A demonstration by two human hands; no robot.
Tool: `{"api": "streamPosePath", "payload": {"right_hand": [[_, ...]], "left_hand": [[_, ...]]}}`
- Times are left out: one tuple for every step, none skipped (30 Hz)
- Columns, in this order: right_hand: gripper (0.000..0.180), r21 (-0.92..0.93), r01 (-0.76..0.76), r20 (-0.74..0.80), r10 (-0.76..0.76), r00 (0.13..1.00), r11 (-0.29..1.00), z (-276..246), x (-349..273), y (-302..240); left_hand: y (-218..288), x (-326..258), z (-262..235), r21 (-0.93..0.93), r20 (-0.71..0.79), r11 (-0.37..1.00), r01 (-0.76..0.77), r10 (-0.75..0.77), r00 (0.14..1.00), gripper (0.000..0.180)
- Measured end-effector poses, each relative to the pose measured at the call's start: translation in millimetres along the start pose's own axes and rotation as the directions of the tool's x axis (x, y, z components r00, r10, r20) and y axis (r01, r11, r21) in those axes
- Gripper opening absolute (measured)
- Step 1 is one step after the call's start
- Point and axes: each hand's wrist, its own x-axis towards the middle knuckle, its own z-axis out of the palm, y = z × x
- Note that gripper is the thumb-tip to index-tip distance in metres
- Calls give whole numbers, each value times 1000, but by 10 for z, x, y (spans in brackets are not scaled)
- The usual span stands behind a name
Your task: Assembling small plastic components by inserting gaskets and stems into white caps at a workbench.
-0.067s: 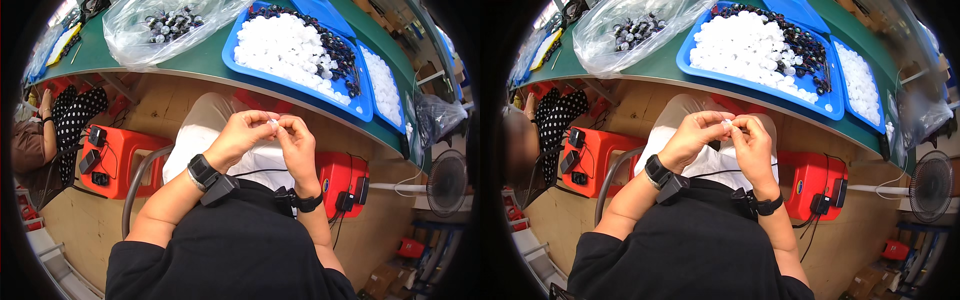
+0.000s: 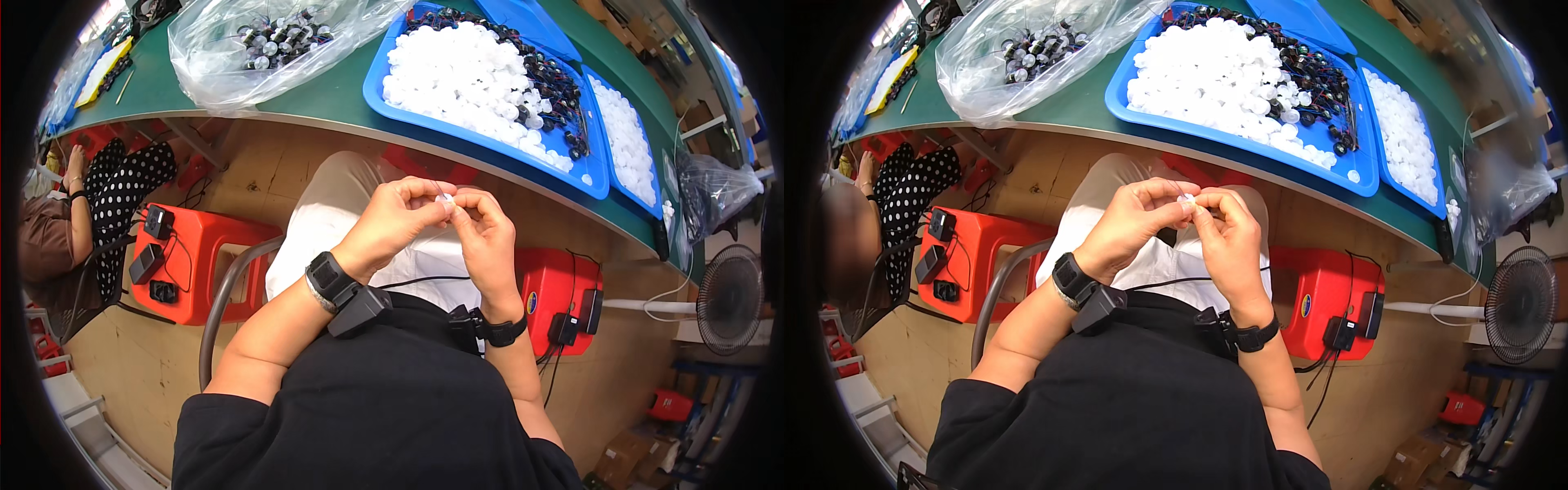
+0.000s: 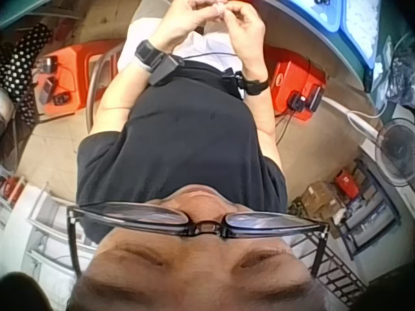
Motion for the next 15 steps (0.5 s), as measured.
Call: {"api": "streamPosePath", "payload": {"right_hand": [[11,0,0,1,0,1000,1000,4,-6,-11],[14,56,-56,-13,57,998,997,10,-20,-30],[17,112,-111,-24,114,993,988,15,-30,-44],[17,111,-111,-23,114,993,988,10,-32,-50],[19,72,-117,-9,118,993,991,-2,-33,-58],[21,32,-123,4,123,992,992,-9,-35,-66],[21,32,-122,4,122,992,992,-11,-41,-77],[19,12,-104,42,103,994,995,-9,-46,-84],[18,-7,-85,81,85,993,996,-7,-49,-91],[18,-7,-84,82,85,993,996,-15,-38,-98],[17,-4,-88,100,88,991,996,-37,-17,-108],[16,0,-92,118,92,989,996,-53,-6,-113],[16,0,-92,118,92,989,996,-58,-5,-113],[16,37,-127,118,122,985,991,-63,-7,-110],[15,73,-162,119,152,981,984,-67,-8,-108]], "left_hand": [[5,-11,4,53,-6,998,-13,13,1000,32],[13,-20,4,107,-11,994,-26,27,1000,32],[31,-25,5,106,-12,994,-27,28,1000,32],[51,-28,6,175,-8,985,-7,9,1000,33],[63,-31,8,243,-6,970,12,-11,1000,35],[47,-26,8,242,-6,970,11,-10,1000,35],[9,-11,6,213,16,977,-20,17,1000,38],[-30,5,-1,184,37,982,-51,45,998,42],[-67,22,-12,184,36,982,-51,45,998,42],[-103,40,-23,235,20,966,-105,103,994,45],[-116,50,-24,286,7,945,-156,161,987,48],[-110,48,-20,286,7,945,-156,161,987,48],[-98,40,-13,331,1,929,-165,175,985,49],[-94,37,-9,376,-1,910,-174,189,982,50],[-107,41,-4,376,0,910,-174,188,982,50]]}}
